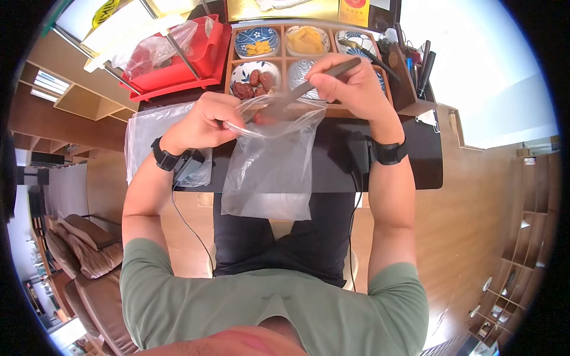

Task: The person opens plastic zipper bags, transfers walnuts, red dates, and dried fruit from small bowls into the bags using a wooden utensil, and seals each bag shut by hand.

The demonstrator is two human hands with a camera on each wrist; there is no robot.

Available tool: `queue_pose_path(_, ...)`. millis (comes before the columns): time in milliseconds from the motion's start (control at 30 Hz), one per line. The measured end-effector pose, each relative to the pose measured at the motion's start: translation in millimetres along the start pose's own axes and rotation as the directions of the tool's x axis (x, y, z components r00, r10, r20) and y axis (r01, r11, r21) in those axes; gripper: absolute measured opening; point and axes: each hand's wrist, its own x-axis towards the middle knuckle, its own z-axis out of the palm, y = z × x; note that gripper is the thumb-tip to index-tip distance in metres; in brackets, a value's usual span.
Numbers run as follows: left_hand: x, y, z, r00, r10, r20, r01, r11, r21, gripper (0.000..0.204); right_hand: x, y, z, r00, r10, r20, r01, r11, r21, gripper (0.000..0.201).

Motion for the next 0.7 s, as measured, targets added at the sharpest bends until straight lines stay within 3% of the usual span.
queue_pose_path(67,0.6,0.9,-1.0,1.0,-0.002,0.008,0.002,1.0,0.006,0.016,1.0,6.4,-5.1,0.997,-0.002,-0.082,0.003,1.0,0.012,0.016)
queue_pose_path(167,0.8,4.0,-2.2,0.999,-0.021,0.034,0.02,0.999,0.03,0.016,3.0,10.1,-3.7,1.0,-0.025,-0.012,0.025,1.0,-0.006,0.014)
queue_pose_path(300,1.1,4.8,-2.1,0.998,-0.038,0.043,0.038,0.999,0.004,0.016,2.5,10.2,-6.8,0.998,0.039,-0.05,-0.041,0.999,-0.034,0.013)
queue_pose_path(367,1.1,4.2,-2.8,0.998,-0.043,0.048,0.043,0.999,0.003,0.016,4.9,17.4,-4.5,0.963,-0.067,-0.26,0.099,0.989,0.112,0.014)
queue_pose_path(400,1.3,3.5,-2.4,0.999,-0.025,0.044,0.025,1.0,-0.001,0.017,6.0,19.8,-2.2,0.963,-0.069,-0.259,0.101,0.989,0.112,0.014)
queue_pose_path(467,1.8,3.6,-1.7,0.999,-0.006,0.038,0.006,1.0,-0.002,0.017,8.7,23.6,4.7,0.925,-0.148,-0.35,0.183,0.981,0.068,0.014)
queue_pose_path(500,1.7,4.3,-1.7,0.999,-0.006,0.038,0.006,1.0,-0.003,0.017,10.5,24.5,10.1,0.925,-0.149,-0.349,0.184,0.981,0.068,0.014)
queue_pose_path(567,1.6,4.7,-2.0,0.999,-0.007,0.039,0.007,1.0,-0.003,0.017,12.7,24.3,22.3,0.913,-0.226,-0.341,0.191,0.972,-0.134,0.014)
queue_pose_path(700,0.7,4.1,-1.6,0.999,-0.013,0.047,0.014,1.0,-0.016,0.017,13.6,24.7,27.8,0.927,-0.219,-0.304,0.16,0.965,-0.208,0.014)
